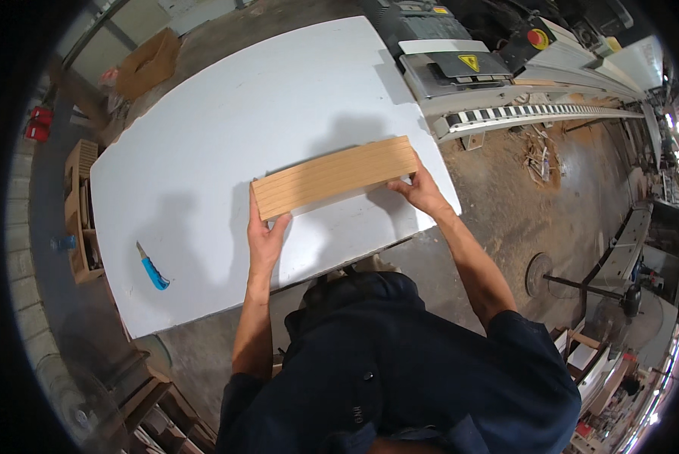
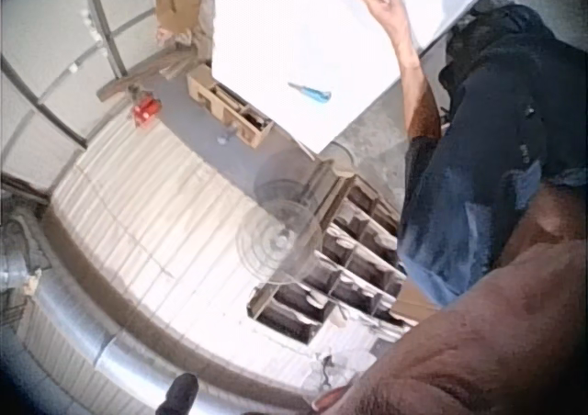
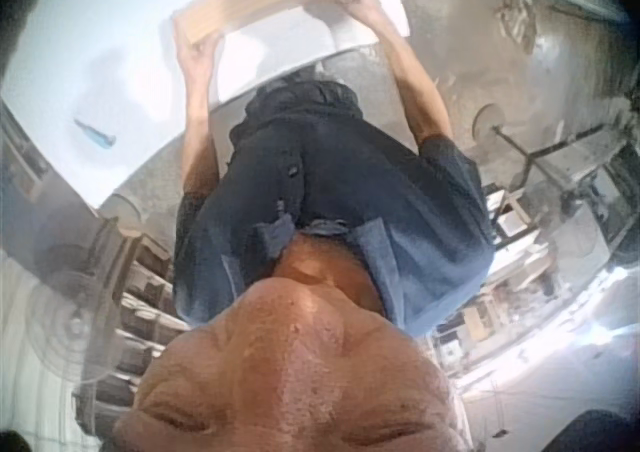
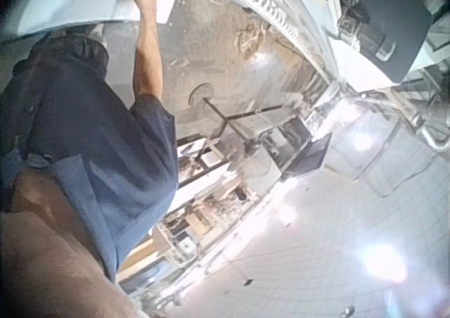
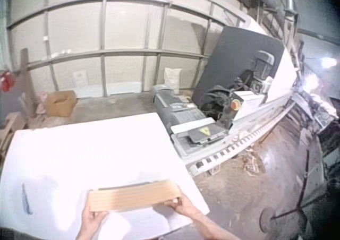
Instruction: The person organizes wooden planks in a woodworking shop by picking them up from a table, checking their edges by hand, and stacking them onto a larger pile of planks.
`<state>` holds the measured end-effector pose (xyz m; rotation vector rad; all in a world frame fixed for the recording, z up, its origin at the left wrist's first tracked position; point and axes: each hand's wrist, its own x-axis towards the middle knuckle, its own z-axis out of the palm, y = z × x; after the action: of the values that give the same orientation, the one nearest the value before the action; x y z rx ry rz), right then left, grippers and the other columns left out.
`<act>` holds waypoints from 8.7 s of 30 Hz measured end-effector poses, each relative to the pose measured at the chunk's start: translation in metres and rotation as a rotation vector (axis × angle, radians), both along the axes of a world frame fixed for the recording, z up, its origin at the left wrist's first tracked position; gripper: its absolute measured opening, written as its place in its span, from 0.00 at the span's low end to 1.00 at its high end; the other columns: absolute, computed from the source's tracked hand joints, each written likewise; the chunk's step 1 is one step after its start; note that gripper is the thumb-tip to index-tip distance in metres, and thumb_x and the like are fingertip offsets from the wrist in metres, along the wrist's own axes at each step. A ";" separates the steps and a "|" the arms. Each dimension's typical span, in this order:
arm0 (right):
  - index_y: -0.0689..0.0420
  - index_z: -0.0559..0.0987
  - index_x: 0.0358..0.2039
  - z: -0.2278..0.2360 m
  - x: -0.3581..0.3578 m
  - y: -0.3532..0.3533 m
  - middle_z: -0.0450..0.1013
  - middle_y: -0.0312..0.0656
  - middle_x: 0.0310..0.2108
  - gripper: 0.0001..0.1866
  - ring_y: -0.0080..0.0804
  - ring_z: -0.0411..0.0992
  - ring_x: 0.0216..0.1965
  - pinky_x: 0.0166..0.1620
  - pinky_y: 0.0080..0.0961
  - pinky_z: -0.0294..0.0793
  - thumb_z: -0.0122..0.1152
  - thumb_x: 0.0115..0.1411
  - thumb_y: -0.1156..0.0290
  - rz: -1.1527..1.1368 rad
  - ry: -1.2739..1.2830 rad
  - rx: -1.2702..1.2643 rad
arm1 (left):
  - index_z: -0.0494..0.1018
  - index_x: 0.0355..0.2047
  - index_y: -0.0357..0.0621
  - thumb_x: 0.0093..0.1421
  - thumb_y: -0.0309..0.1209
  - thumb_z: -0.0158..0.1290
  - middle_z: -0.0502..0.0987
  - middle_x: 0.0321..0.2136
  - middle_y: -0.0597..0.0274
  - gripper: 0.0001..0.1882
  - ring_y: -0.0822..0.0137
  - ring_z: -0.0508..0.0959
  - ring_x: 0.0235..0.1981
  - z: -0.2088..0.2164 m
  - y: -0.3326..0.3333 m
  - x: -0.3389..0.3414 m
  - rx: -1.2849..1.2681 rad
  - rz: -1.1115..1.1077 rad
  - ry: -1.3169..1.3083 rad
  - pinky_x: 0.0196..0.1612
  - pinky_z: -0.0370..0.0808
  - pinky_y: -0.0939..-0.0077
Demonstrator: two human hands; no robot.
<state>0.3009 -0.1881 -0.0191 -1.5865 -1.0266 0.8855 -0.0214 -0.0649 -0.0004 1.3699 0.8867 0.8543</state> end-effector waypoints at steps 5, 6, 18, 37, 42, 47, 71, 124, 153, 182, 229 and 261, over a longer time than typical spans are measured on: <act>0.58 0.56 0.70 0.006 0.008 0.003 0.63 0.45 0.66 0.52 0.33 0.59 0.67 0.68 0.30 0.60 0.73 0.47 0.85 -0.014 -0.133 -0.089 | 0.53 0.70 0.36 0.55 0.16 0.61 0.64 0.64 0.50 0.44 0.62 0.71 0.59 -0.010 0.010 -0.011 0.191 -0.004 0.080 0.60 0.71 0.71; 0.59 0.56 0.70 0.002 0.012 -0.004 0.64 0.45 0.65 0.51 0.33 0.60 0.66 0.67 0.30 0.62 0.74 0.47 0.84 -0.026 -0.180 -0.070 | 0.54 0.69 0.36 0.54 0.16 0.62 0.63 0.65 0.50 0.45 0.62 0.70 0.60 -0.008 0.010 -0.009 0.178 -0.007 0.092 0.60 0.71 0.70; 0.64 0.70 0.56 -0.021 0.029 -0.001 0.74 0.42 0.48 0.29 0.30 0.71 0.50 0.55 0.25 0.69 0.71 0.55 0.79 0.153 -0.160 -0.043 | 0.54 0.70 0.39 0.52 0.17 0.63 0.61 0.67 0.52 0.46 0.62 0.67 0.63 -0.024 -0.001 -0.021 0.132 0.079 0.122 0.64 0.67 0.66; 0.65 0.77 0.45 0.047 -0.085 0.032 0.77 0.40 0.37 0.25 0.27 0.74 0.38 0.44 0.27 0.75 0.70 0.44 0.74 1.175 -0.082 -0.214 | 0.58 0.69 0.47 0.48 0.24 0.69 0.59 0.68 0.45 0.49 0.51 0.60 0.68 0.098 -0.392 -0.046 -0.092 1.191 0.198 0.67 0.62 0.61; 0.65 0.77 0.43 0.089 -0.232 -0.020 0.75 0.37 0.36 0.26 0.24 0.72 0.36 0.40 0.26 0.73 0.72 0.42 0.71 1.710 -0.021 -0.067 | 0.62 0.66 0.39 0.46 0.26 0.69 0.65 0.64 0.43 0.46 0.51 0.64 0.66 0.166 -0.542 -0.003 0.044 1.686 0.415 0.68 0.61 0.63; 0.68 0.75 0.48 0.206 -0.380 -0.164 0.77 0.41 0.40 0.31 0.28 0.73 0.42 0.47 0.28 0.74 0.72 0.46 0.62 2.268 0.009 0.128 | 0.69 0.62 0.38 0.46 0.30 0.72 0.74 0.57 0.53 0.42 0.61 0.72 0.59 0.246 -0.672 0.057 -0.061 2.219 0.537 0.62 0.68 0.66; 0.68 0.68 0.60 0.398 -0.562 -0.563 0.71 0.49 0.55 0.30 0.34 0.72 0.55 0.58 0.31 0.74 0.61 0.67 0.58 3.113 0.187 -0.508 | 0.68 0.56 0.26 0.67 0.44 0.54 0.77 0.48 0.42 0.30 0.58 0.79 0.50 0.370 -0.942 0.091 -0.222 2.968 -0.239 0.52 0.76 0.67; 0.56 0.86 0.28 0.296 -0.629 -0.579 0.74 0.25 0.21 0.10 0.11 0.64 0.24 0.30 0.10 0.62 0.74 0.57 0.63 2.549 0.561 0.797 | 0.73 0.48 0.33 0.57 0.41 0.67 0.81 0.38 0.57 0.28 0.69 0.79 0.39 0.269 -0.883 0.056 -0.157 3.012 0.971 0.47 0.76 0.73; 0.55 0.82 0.18 0.305 -0.615 -0.576 0.74 0.32 0.14 0.18 0.16 0.67 0.18 0.24 0.20 0.65 0.76 0.51 0.54 2.443 0.547 0.777 | 0.66 0.58 0.33 0.67 0.44 0.57 0.76 0.52 0.54 0.29 0.67 0.75 0.51 0.253 -0.897 0.051 0.090 2.980 0.952 0.56 0.69 0.69; 0.57 0.82 0.20 0.316 -0.608 -0.577 0.75 0.31 0.16 0.13 0.13 0.68 0.20 0.24 0.15 0.66 0.78 0.49 0.64 2.505 0.511 0.794 | 0.64 0.60 0.35 0.61 0.41 0.64 0.76 0.50 0.54 0.34 0.65 0.76 0.51 0.252 -0.892 0.039 0.169 2.972 1.120 0.55 0.72 0.69; 0.61 0.83 0.43 0.316 -0.591 -0.615 0.73 0.50 0.55 0.25 0.57 0.56 0.67 0.69 0.56 0.45 0.53 0.68 0.49 2.001 0.758 1.299 | 0.57 0.66 0.27 0.72 0.52 0.42 0.64 0.65 0.44 0.38 0.58 0.62 0.67 0.288 -0.877 0.047 0.353 3.065 1.011 0.70 0.54 0.65; 0.63 0.63 0.66 0.126 -0.245 -0.513 0.54 0.64 0.68 0.39 0.67 0.49 0.70 0.69 0.59 0.47 0.66 0.60 0.60 2.998 1.375 0.733 | 0.62 0.62 0.34 0.71 0.37 0.44 0.70 0.59 0.49 0.24 0.55 0.71 0.59 0.181 -0.828 0.266 1.506 3.202 -0.625 0.64 0.66 0.57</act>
<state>0.0559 -0.7012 0.1071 -2.1337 1.2170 -1.7275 0.2441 -0.8933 0.1802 0.6425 -0.4004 -1.6002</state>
